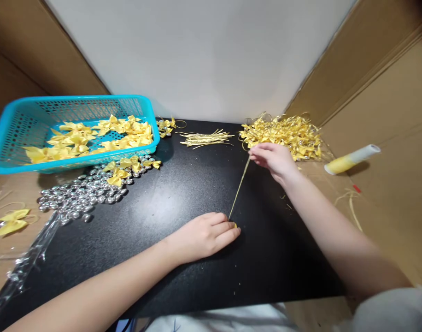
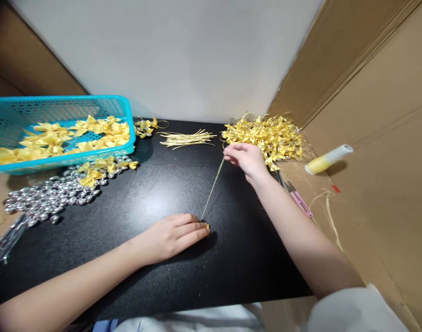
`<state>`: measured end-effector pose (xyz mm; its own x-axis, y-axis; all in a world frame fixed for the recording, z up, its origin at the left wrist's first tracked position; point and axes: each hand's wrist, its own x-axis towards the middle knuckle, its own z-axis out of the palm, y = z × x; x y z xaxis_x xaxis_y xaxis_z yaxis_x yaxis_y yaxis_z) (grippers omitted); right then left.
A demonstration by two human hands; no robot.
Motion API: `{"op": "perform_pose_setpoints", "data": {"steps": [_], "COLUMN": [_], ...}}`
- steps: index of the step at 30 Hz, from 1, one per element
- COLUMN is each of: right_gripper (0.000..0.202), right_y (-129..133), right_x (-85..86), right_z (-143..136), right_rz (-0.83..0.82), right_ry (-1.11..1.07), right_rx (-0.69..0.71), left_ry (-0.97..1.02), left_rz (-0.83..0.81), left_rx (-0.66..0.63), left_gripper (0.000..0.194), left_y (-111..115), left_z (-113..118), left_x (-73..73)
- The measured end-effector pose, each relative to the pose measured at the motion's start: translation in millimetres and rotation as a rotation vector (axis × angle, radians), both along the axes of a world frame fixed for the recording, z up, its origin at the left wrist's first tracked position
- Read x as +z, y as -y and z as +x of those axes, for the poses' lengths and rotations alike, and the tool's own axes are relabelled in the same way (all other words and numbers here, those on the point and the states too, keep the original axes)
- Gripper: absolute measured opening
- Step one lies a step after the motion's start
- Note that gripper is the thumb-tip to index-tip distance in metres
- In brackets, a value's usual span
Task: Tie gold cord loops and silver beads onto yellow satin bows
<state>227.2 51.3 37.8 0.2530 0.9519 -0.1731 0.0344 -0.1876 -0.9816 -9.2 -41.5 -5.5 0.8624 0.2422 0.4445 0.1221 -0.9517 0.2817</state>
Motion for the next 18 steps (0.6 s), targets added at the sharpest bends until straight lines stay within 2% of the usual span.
{"op": "perform_pose_setpoints", "data": {"steps": [3,6,8,12,18], "right_gripper": [0.008,0.010,0.014,0.019,0.017], "right_y": [-28,-44,-50,-59,-69], "right_x": [-0.4,-16.4,-29.5,-45.4,-42.4], "right_z": [-35,-65,-77,-85,-79], "right_rz": [0.031,0.036,0.061,0.106,0.159], "right_ry": [0.390,0.513,0.589,0.736,0.882], "right_rx": [0.198,0.257,0.249,0.224,0.308], "left_ry": [-0.009,-0.016,-0.024,-0.052,-0.053], "left_rz": [0.026,0.062,0.088,0.097,0.078], "left_rx": [0.023,0.049,0.070,0.080,0.093], "left_gripper": [0.023,0.018,0.018,0.017,0.018], "left_y": [2,6,8,8,8], "left_z": [0,1,2,3,2], "left_x": [-2.5,-4.9,-6.4,-9.5,-12.6]}}
